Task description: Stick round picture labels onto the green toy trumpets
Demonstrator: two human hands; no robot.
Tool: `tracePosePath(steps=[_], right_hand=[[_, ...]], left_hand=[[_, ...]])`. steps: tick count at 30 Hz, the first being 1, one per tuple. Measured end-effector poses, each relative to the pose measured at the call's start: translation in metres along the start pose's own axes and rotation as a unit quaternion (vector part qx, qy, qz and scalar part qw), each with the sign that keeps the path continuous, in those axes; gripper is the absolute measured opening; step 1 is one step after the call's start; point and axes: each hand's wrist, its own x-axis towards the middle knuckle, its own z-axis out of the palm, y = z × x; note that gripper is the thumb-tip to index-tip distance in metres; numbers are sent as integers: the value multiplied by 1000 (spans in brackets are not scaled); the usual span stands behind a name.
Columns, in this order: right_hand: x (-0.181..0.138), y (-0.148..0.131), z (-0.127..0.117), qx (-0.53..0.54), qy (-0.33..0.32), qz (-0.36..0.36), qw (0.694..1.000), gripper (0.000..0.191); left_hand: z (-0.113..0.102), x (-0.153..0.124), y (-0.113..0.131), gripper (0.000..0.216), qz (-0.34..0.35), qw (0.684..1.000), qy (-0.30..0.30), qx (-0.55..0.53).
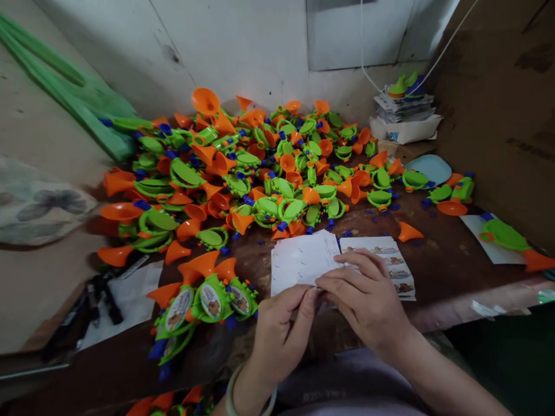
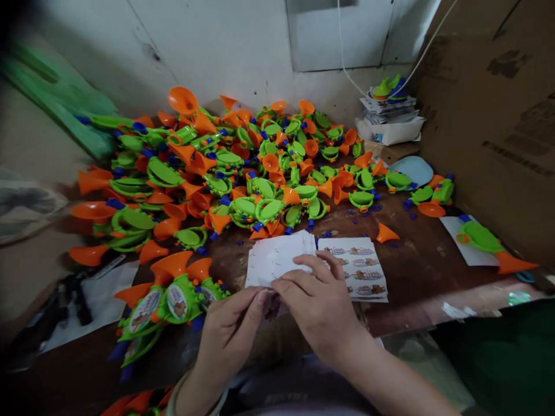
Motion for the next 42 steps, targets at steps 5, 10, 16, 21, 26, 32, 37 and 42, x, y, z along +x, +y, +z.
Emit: tracePosePath(steps=[5, 10, 16, 21, 26, 32, 37, 42], right_hand=[[-9, 3, 12, 20, 79, -59, 995, 25], [-15, -3, -2, 97, 19, -112, 989, 20], [-4, 5, -17, 155, -13, -41, 987, 27], [2, 12, 10, 93, -35, 23, 995, 68], [-8, 14, 25, 97, 73, 6, 993, 70], [-13, 21, 25, 75, 103, -46, 991, 49], [-15, 16, 23, 82, 86, -62, 991, 31], [-15, 16, 21, 6, 67, 55, 996, 21]], left_hand=[[0, 0, -5, 43, -95, 993, -3, -73], [-6, 3, -14, 34, -174, 976, 66, -111], [-9, 13, -17, 21, -150, 978, 109, -96], [-4, 14, -18, 18, -83, 990, 75, -89], [1, 13, -24, 18, -131, 973, 86, -166], [6, 21, -29, 34, -244, 922, 67, -294], [0, 44, -37, 34, -245, 928, 25, -279], [-3, 54, -34, 37, -251, 926, -14, -283]])
